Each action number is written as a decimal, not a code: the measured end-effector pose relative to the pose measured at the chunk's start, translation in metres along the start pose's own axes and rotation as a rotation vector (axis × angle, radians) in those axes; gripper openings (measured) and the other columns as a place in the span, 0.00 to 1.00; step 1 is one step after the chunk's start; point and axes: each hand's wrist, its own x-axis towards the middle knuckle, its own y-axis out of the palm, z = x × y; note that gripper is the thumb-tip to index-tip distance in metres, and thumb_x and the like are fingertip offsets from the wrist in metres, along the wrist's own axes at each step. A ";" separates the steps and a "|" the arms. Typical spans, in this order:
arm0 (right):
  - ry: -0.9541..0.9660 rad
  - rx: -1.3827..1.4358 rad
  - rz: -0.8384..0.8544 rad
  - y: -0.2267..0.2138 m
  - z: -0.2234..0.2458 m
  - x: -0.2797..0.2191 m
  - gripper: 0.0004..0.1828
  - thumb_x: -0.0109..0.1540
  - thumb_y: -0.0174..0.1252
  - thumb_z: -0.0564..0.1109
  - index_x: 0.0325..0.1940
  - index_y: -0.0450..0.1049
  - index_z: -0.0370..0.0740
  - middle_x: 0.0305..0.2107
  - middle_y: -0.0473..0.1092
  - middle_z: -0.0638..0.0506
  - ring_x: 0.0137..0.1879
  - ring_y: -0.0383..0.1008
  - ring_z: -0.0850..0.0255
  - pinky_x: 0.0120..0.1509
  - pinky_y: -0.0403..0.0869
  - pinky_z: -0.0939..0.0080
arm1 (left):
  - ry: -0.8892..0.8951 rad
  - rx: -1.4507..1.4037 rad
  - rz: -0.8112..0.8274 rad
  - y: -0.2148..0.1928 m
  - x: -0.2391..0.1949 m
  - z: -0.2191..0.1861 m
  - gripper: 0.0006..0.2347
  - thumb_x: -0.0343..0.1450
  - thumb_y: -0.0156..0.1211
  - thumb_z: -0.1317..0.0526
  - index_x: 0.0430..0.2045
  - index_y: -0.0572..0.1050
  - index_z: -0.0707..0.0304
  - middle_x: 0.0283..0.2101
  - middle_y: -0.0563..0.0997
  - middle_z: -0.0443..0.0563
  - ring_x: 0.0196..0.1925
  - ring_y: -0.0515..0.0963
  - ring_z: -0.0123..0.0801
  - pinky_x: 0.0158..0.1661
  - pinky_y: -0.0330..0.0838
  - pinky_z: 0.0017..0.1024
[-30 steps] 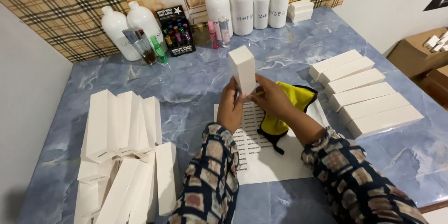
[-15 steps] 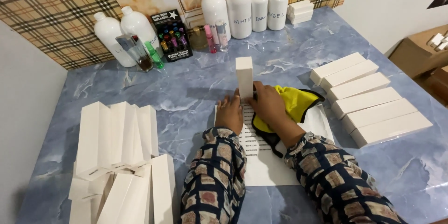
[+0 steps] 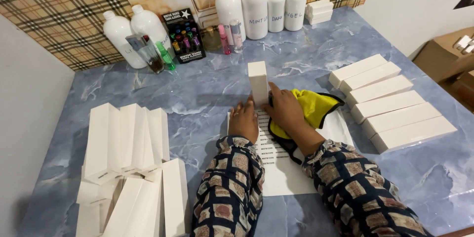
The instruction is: The person wipes small white boxes with a yellow cloth, applies small labels to the boxes by hand, and stacks them on a table.
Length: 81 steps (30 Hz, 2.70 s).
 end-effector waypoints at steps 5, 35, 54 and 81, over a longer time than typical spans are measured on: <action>-0.039 -0.001 -0.051 0.018 -0.012 0.000 0.47 0.59 0.64 0.51 0.76 0.52 0.32 0.54 0.73 0.37 0.65 0.70 0.43 0.71 0.66 0.48 | 0.025 -0.081 -0.057 -0.012 -0.009 -0.009 0.27 0.75 0.50 0.63 0.71 0.53 0.60 0.65 0.70 0.61 0.71 0.62 0.59 0.69 0.53 0.56; 0.286 0.600 0.007 0.037 0.022 -0.078 0.20 0.59 0.63 0.40 0.56 0.77 0.48 0.39 0.78 0.51 0.46 0.80 0.58 0.51 0.78 0.57 | -0.432 -0.510 0.236 -0.107 -0.081 0.005 0.34 0.72 0.53 0.40 0.71 0.58 0.58 0.61 0.76 0.56 0.64 0.74 0.43 0.61 0.71 0.39; 0.251 0.512 0.091 0.007 0.055 -0.073 0.16 0.63 0.56 0.37 0.56 0.76 0.38 0.39 0.77 0.42 0.38 0.80 0.55 0.46 0.79 0.55 | -0.505 -0.635 0.197 -0.109 -0.073 -0.009 0.43 0.71 0.56 0.53 0.74 0.29 0.52 0.72 0.57 0.71 0.71 0.63 0.56 0.67 0.64 0.47; 0.076 0.339 -0.024 0.013 0.064 -0.074 0.10 0.66 0.60 0.42 0.49 0.82 0.39 0.36 0.79 0.43 0.43 0.81 0.51 0.43 0.80 0.58 | -0.387 -0.679 0.211 -0.114 -0.075 -0.013 0.42 0.72 0.56 0.52 0.74 0.28 0.51 0.73 0.54 0.73 0.72 0.59 0.64 0.67 0.62 0.54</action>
